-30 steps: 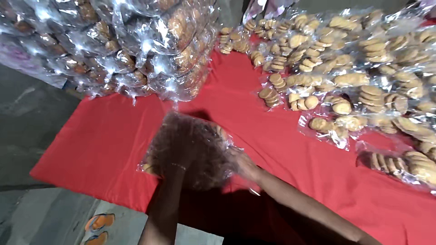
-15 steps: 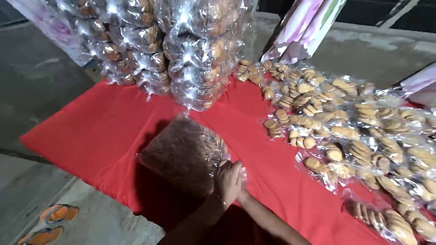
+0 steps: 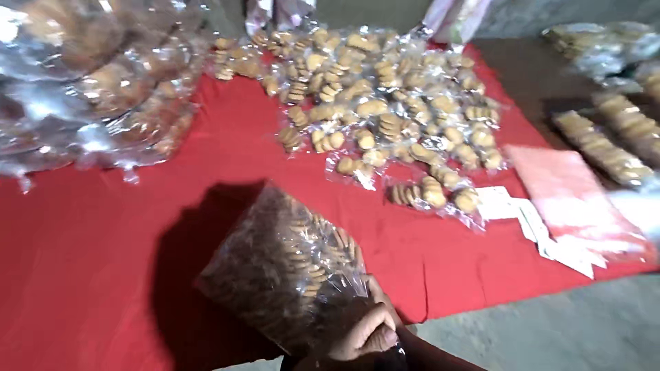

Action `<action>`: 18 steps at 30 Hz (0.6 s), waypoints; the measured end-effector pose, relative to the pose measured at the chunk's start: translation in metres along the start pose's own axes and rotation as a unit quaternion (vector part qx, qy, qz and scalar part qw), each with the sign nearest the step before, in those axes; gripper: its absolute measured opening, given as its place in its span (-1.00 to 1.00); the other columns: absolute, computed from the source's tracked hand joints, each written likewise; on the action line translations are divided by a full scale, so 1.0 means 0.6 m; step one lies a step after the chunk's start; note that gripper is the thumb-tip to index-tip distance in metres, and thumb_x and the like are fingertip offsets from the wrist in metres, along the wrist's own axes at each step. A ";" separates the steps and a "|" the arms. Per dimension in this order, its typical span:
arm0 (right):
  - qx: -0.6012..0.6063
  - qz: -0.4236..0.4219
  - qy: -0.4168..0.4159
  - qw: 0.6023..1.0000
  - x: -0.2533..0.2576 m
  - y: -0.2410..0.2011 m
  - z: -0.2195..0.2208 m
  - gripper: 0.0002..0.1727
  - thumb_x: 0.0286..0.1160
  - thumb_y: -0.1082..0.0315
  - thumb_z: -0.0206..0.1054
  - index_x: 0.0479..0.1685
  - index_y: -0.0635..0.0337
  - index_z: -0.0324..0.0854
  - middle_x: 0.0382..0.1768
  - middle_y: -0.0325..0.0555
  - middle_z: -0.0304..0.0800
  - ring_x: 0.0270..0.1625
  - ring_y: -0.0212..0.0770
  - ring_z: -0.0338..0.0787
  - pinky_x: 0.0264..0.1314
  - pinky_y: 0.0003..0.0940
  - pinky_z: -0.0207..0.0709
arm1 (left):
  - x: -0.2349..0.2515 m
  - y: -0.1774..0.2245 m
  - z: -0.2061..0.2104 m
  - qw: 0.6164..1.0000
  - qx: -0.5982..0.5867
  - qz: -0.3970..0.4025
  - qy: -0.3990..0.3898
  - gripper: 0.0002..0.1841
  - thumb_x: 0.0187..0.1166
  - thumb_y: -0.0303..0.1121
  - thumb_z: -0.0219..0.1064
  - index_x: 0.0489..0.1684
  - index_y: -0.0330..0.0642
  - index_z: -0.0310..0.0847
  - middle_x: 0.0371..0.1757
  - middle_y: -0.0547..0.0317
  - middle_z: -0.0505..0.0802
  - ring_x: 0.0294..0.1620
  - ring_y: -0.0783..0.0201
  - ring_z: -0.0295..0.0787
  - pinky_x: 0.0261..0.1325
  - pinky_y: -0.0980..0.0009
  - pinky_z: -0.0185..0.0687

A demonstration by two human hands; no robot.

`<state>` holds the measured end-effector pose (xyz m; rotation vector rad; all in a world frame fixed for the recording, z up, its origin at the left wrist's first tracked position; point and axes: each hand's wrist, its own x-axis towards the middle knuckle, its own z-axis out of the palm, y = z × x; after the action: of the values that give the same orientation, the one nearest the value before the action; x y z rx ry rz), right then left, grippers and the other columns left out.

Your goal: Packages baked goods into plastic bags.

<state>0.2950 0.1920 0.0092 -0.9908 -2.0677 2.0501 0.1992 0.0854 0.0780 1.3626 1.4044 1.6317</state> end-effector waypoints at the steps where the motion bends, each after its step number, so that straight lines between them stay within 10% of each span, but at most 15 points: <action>1: -0.029 -0.063 0.024 0.997 -0.005 0.005 -0.013 -0.53 0.41 0.46 0.27 0.31 0.52 0.46 -0.26 -0.05 0.83 -0.22 -0.42 0.80 -0.02 -0.35 0.71 | 0.010 -0.014 0.015 1.000 -0.010 0.024 0.013 -0.50 0.80 -0.20 0.01 -0.42 -0.51 0.56 -0.41 -0.10 0.70 -0.30 0.35 0.64 -0.07 0.54 0.52; 6: -0.030 -0.160 -0.012 0.987 0.007 0.024 -0.075 0.03 0.32 0.27 0.43 0.79 0.54 -0.06 0.33 0.23 0.73 0.14 -0.38 0.83 0.26 -0.33 0.68 | 0.040 -0.017 0.025 0.993 0.118 0.009 0.008 -0.44 0.84 -0.04 -0.06 -0.04 -0.42 0.68 -0.07 -0.13 0.81 0.10 0.20 0.74 0.35 0.32 0.54; 8: -0.073 -0.129 -0.076 0.986 0.023 0.021 -0.101 -0.08 0.47 0.25 0.34 0.83 0.37 0.00 0.02 0.04 0.84 -0.08 -0.33 0.83 0.10 -0.29 0.73 | 0.042 0.002 -0.029 0.935 0.351 -0.039 0.038 -0.50 0.82 -0.05 -0.04 0.26 -0.24 0.71 0.32 -0.05 0.82 0.49 0.04 0.64 0.67 0.01 0.33; 11: -0.159 -0.059 -0.141 0.975 0.037 0.005 -0.120 -0.08 0.57 0.47 0.21 0.92 0.13 -0.24 -0.11 0.02 0.80 -0.11 -0.17 0.82 0.16 -0.15 0.70 | 0.030 -0.006 -0.116 0.818 0.545 -0.116 0.144 -0.60 0.68 -0.27 0.18 0.33 -0.30 0.73 0.45 -0.16 0.74 0.49 -0.22 0.65 0.57 -0.22 0.38; 18: -0.206 -0.080 -0.140 0.965 0.044 -0.025 -0.113 -0.05 0.56 0.41 0.28 0.90 0.26 -0.24 0.35 0.28 0.71 0.24 0.02 0.84 0.41 -0.03 0.62 | 0.042 -0.042 -0.142 0.763 0.607 -0.218 0.035 -0.45 0.76 -0.17 0.01 0.64 -0.29 0.43 0.71 -0.05 0.49 0.79 -0.15 0.24 0.77 -0.33 -0.17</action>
<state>0.3002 0.2655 0.0201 -0.5623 -2.6938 1.8067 0.1073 0.0857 0.0688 1.3312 2.7661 0.3127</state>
